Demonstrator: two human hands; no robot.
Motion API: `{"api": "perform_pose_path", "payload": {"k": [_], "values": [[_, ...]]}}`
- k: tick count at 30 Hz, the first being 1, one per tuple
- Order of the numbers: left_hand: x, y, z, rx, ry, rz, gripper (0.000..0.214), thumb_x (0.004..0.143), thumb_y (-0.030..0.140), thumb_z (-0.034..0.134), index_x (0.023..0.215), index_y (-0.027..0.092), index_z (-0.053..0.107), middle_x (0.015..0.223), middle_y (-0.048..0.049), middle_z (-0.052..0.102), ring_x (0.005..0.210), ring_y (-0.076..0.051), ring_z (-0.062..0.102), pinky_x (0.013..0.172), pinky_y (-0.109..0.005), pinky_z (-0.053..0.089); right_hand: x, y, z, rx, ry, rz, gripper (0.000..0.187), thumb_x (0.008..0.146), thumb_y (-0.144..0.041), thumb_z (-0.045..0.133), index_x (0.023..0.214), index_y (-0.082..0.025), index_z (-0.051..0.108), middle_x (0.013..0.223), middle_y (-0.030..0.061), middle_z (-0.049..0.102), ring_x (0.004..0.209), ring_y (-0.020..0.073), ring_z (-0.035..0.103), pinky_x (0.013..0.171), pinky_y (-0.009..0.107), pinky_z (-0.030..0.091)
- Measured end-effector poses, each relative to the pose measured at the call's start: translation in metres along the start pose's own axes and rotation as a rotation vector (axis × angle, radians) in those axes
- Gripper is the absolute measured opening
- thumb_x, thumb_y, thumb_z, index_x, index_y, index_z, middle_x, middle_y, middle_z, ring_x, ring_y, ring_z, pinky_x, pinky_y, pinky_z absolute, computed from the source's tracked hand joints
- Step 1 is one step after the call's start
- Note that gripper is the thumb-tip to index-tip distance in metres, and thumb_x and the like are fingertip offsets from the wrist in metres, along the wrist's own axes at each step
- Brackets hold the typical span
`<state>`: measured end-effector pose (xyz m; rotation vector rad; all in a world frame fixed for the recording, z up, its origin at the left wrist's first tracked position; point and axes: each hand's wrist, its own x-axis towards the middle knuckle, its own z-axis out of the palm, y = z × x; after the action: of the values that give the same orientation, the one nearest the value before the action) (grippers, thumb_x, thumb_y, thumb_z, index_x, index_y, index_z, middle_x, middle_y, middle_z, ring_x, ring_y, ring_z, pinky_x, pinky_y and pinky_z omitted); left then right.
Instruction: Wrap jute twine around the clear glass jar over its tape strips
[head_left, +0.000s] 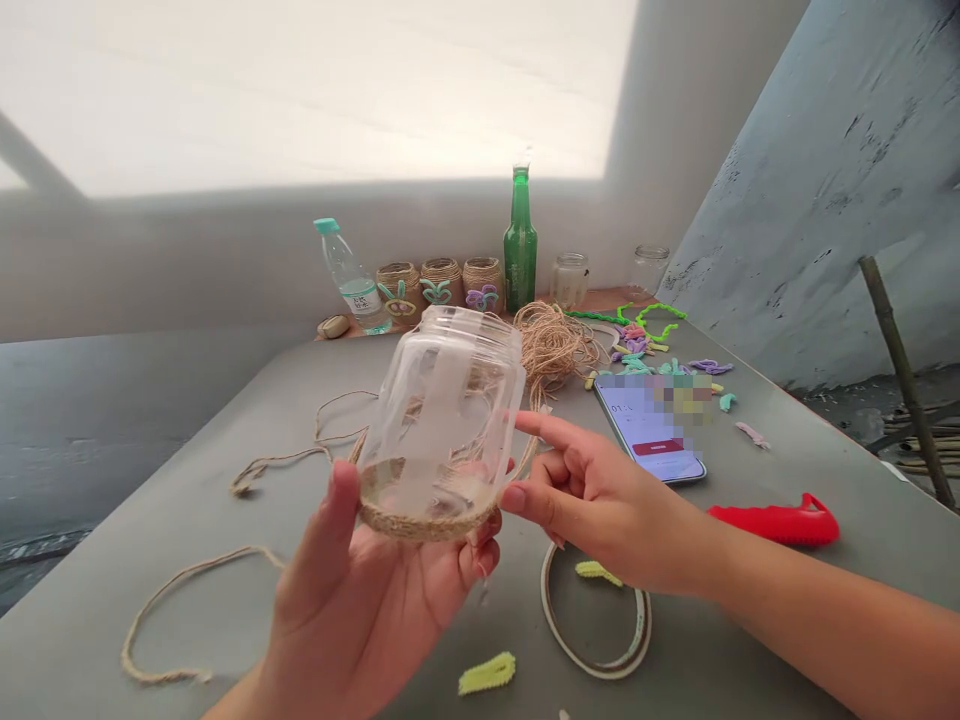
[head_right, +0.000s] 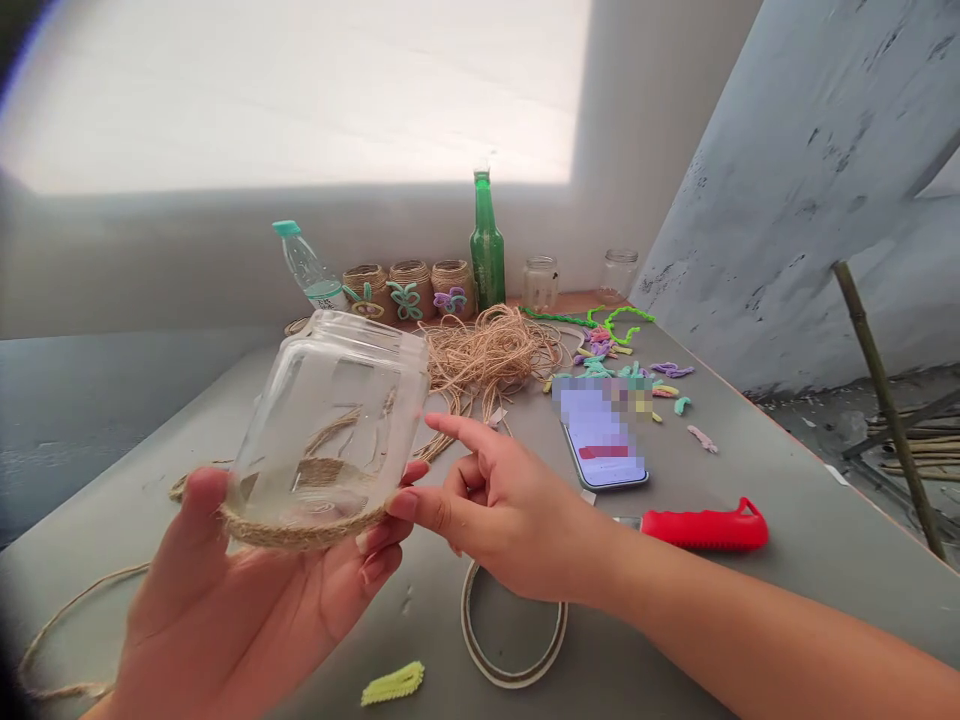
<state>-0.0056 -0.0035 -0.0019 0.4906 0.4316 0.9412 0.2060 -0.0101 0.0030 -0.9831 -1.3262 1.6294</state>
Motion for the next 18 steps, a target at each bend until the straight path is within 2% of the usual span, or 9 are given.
{"api": "perform_pose_path", "payload": {"k": [5, 8, 10, 13, 16, 18], "values": [[0.001, -0.002, -0.002, -0.005, -0.093, -0.089, 0.066, 0.09, 0.068, 0.062, 0.133, 0.018, 0.072, 0.113, -0.015, 0.08, 0.084, -0.024, 0.071, 0.081, -0.036, 0.063, 0.001, -0.003, 0.002, 0.074, -0.042, 0.015, 0.054, 0.089, -0.025, 0.083, 0.14, -0.019, 0.064, 0.059, -0.0096, 0.054, 0.057, 0.0061, 0.051, 0.052, 0.017, 0.035], [0.002, -0.004, 0.0, 0.089, -0.107, -0.089, 0.079, 0.087, 0.077, 0.058, 0.134, 0.015, 0.071, 0.103, -0.0157, 0.079, 0.081, -0.026, 0.07, 0.075, -0.037, 0.063, -0.003, -0.003, 0.003, 0.134, -0.008, -0.003, 0.048, 0.086, -0.022, 0.086, 0.131, -0.02, 0.07, 0.06, -0.0086, 0.059, 0.056, 0.0058, 0.054, 0.051, 0.016, 0.037], [0.003, -0.006, 0.001, 0.2, -0.023, -0.023, 0.08, 0.083, 0.082, 0.059, 0.127, 0.017, 0.075, 0.098, -0.0144, 0.079, 0.078, -0.027, 0.069, 0.068, -0.037, 0.063, -0.004, -0.003, 0.003, 0.161, 0.05, -0.02, 0.045, 0.084, -0.021, 0.088, 0.126, -0.021, 0.071, 0.061, -0.0084, 0.063, 0.056, 0.0063, 0.057, 0.052, 0.017, 0.04], [0.007, -0.009, 0.0, 0.37, 0.181, 0.202, 0.064, 0.082, 0.076, 0.067, 0.111, 0.021, 0.082, 0.106, -0.0108, 0.082, 0.077, -0.024, 0.07, 0.064, -0.032, 0.063, -0.005, -0.004, 0.003, 0.141, 0.149, -0.031, 0.047, 0.081, -0.023, 0.09, 0.123, -0.02, 0.07, 0.061, -0.0089, 0.063, 0.055, 0.0077, 0.06, 0.055, 0.019, 0.046], [0.009, -0.013, -0.008, 0.475, 0.265, 0.322, 0.061, 0.08, 0.069, 0.076, 0.119, 0.023, 0.079, 0.115, -0.0094, 0.084, 0.098, -0.026, 0.076, 0.084, -0.031, 0.063, -0.003, -0.005, 0.004, 0.072, 0.209, -0.02, 0.05, 0.081, -0.026, 0.09, 0.126, -0.02, 0.068, 0.061, -0.0088, 0.064, 0.056, 0.0086, 0.061, 0.059, 0.02, 0.049], [0.009, -0.015, -0.015, 0.524, 0.267, 0.303, 0.075, 0.068, 0.061, 0.09, 0.129, 0.021, 0.074, 0.117, -0.0122, 0.084, 0.111, -0.033, 0.075, 0.095, -0.037, 0.06, -0.002, -0.004, 0.006, 0.034, 0.227, -0.015, 0.051, 0.081, -0.026, 0.09, 0.126, -0.021, 0.068, 0.061, -0.0089, 0.064, 0.057, 0.0085, 0.062, 0.059, 0.019, 0.048]]}}
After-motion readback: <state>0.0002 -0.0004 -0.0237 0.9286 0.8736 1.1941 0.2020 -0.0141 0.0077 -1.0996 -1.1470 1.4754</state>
